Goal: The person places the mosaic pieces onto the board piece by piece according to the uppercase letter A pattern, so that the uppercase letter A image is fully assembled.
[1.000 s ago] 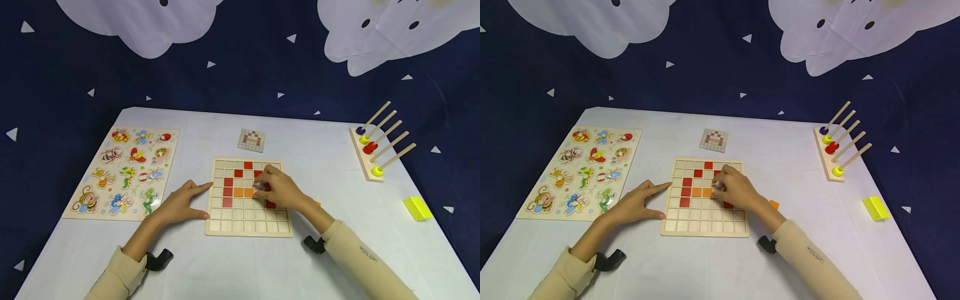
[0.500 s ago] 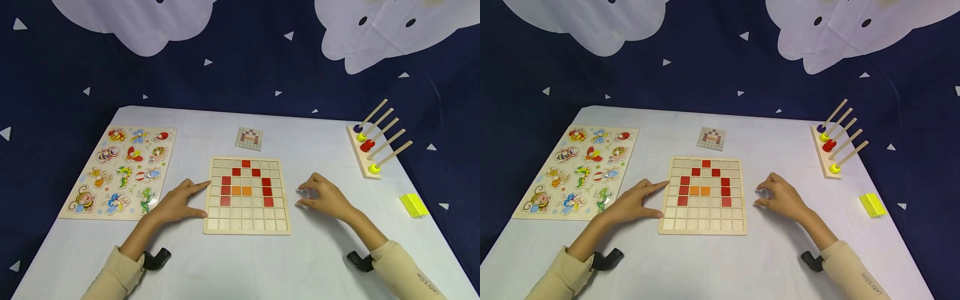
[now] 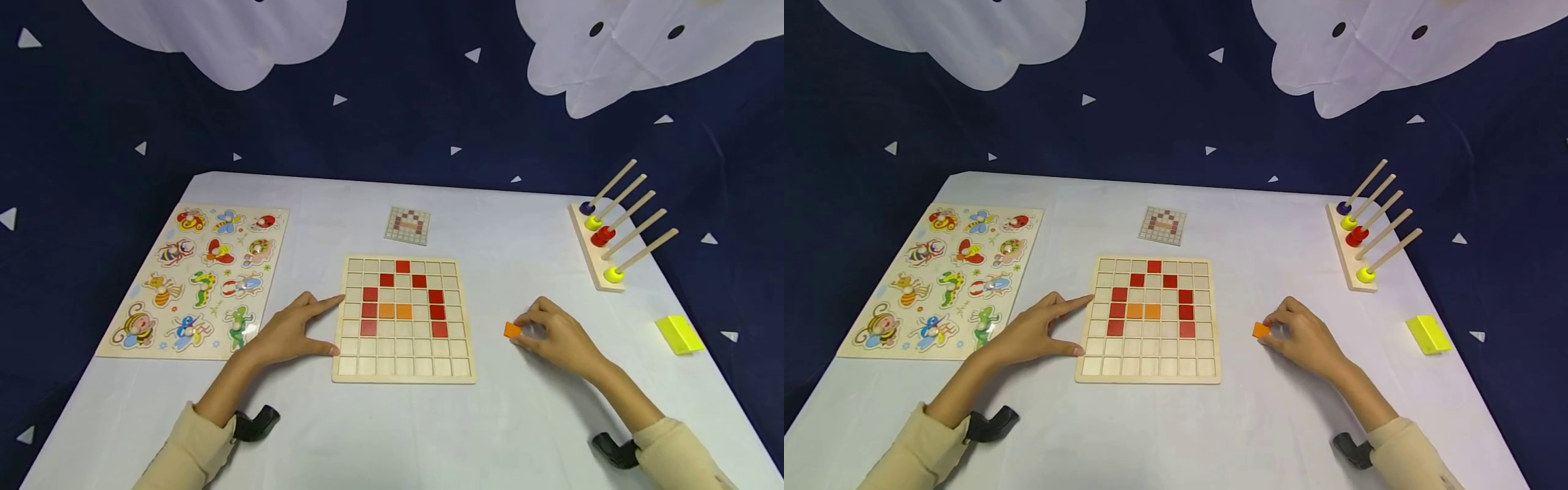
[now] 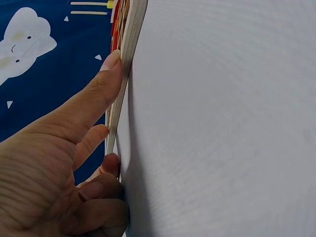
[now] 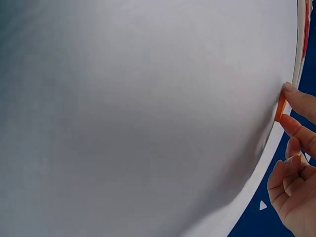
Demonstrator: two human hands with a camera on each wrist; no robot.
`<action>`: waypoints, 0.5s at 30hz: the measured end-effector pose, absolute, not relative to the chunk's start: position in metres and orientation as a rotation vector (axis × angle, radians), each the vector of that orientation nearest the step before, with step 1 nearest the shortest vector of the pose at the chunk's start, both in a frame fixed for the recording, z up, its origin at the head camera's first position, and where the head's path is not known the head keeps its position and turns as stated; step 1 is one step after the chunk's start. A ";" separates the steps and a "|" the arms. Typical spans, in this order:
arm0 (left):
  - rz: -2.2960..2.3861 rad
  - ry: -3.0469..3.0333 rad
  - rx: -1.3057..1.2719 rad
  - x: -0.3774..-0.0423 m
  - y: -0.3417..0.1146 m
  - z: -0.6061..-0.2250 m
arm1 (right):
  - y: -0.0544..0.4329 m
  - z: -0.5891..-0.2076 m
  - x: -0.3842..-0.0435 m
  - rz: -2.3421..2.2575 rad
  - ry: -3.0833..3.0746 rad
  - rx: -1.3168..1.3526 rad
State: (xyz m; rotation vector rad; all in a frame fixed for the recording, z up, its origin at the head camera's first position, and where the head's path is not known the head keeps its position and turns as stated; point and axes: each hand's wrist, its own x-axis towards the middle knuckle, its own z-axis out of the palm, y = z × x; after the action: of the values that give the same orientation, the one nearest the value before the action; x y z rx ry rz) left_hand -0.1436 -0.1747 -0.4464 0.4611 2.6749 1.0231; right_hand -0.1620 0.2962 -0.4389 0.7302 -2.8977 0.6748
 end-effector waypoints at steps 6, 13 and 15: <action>1.016 2.663 0.471 -0.144 -0.174 -0.446 | 0.292 -0.442 -0.162 0.706 -2.844 0.766; 1.028 2.668 0.480 -0.144 -0.174 -0.446 | 0.279 -0.438 -0.169 0.697 -2.813 0.834; 1.032 2.671 0.479 -0.143 -0.175 -0.446 | 0.273 -0.435 -0.172 0.699 -2.814 0.854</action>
State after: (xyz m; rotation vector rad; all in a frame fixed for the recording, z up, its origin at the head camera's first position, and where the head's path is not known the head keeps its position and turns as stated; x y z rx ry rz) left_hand -0.1435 -0.1747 -0.4461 0.4793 2.6712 1.0323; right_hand -0.1721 0.2733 -0.4354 0.8540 -2.8137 0.6994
